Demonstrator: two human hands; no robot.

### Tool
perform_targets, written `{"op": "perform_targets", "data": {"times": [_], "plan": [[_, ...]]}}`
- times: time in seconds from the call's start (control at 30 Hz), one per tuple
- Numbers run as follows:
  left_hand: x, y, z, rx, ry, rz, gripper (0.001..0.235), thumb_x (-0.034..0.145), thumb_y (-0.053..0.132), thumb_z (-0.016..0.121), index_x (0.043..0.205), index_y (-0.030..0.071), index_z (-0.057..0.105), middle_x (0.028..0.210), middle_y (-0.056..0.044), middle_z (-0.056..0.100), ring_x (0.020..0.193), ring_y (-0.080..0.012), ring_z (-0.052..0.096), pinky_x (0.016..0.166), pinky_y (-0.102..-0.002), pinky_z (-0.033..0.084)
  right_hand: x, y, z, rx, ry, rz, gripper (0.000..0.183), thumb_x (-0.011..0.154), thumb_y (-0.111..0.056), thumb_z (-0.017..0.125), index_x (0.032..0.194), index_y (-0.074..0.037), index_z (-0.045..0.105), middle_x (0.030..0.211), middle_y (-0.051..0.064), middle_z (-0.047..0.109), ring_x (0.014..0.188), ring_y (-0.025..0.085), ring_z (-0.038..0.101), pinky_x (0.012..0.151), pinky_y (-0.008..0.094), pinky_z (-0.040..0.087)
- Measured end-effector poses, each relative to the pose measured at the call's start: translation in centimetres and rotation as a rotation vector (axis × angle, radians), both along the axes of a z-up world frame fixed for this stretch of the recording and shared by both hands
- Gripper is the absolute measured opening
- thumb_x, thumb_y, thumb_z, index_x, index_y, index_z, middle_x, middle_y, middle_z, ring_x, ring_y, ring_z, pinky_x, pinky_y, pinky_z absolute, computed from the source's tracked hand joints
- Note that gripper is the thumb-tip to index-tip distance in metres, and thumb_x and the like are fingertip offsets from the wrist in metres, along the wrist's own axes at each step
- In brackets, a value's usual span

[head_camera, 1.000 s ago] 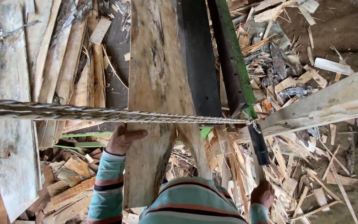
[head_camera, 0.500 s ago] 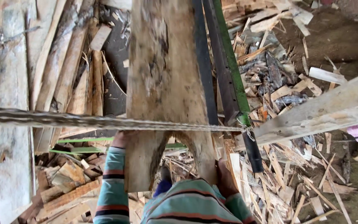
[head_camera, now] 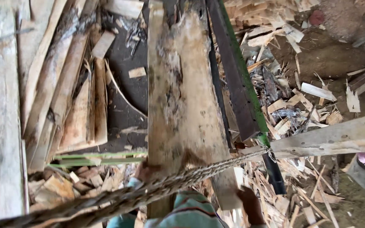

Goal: The recorder is using a manual lever-action guillotine cutter to trim and process wood veneer sheets.

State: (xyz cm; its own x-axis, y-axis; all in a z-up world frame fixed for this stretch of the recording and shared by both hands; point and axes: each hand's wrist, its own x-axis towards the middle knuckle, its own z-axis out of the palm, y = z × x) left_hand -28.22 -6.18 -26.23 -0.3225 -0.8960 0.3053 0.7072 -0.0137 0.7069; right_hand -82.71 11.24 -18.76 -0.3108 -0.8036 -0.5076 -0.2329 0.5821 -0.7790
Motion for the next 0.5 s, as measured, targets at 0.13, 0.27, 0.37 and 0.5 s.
{"op": "perform_targets", "data": {"times": [0.13,0.27,0.37,0.5], "plan": [[-1.4,-3.0,5.9,0.203,-0.799,0.093,0.071,0.083,0.025,0.085,0.142,0.0,0.054,0.141,-0.03,0.062,0.124,-0.0415,0.062,0.109,-0.054,0.054,0.3,-8.4,16.5,-0.184,-0.582,-0.342,0.063,0.093,-0.043,0.051,0.141,-0.002,0.051,0.118,0.013,0.07,0.104,0.024,0.068,0.09,0.035,0.055],[-3.6,-0.6,6.5,-0.179,-1.152,0.279,0.059,0.081,0.018,0.085,0.134,0.006,0.062,0.138,-0.02,0.065,0.125,-0.0341,0.061,0.108,-0.048,0.054,-2.4,-11.2,26.7,-0.081,-0.617,-0.159,0.064,0.093,-0.052,0.055,0.131,-0.001,0.057,0.092,0.015,0.073,0.076,0.025,0.069,0.064,0.036,0.057],[-5.4,-0.2,7.7,-0.492,-1.408,0.412,0.052,0.079,0.013,0.085,0.129,0.01,0.068,0.136,-0.013,0.067,0.126,-0.0286,0.061,0.107,-0.044,0.054,-2.9,-12.6,28.1,-0.006,-0.329,0.084,0.043,0.095,-0.031,0.067,0.118,0.003,0.059,0.077,0.011,0.066,0.056,0.021,0.061,0.046,0.035,0.05],[-8.7,-2.1,13.0,0.41,-0.617,0.226,0.062,0.07,-0.007,0.08,0.128,0.003,0.061,0.129,-0.014,0.067,0.114,-0.0264,0.066,0.096,-0.049,0.061,-1.9,-13.5,32.2,-0.039,-0.222,0.178,0.035,0.084,-0.014,0.073,0.113,-0.002,0.057,0.07,0.008,0.062,0.05,0.018,0.059,0.042,0.035,0.049]]}}
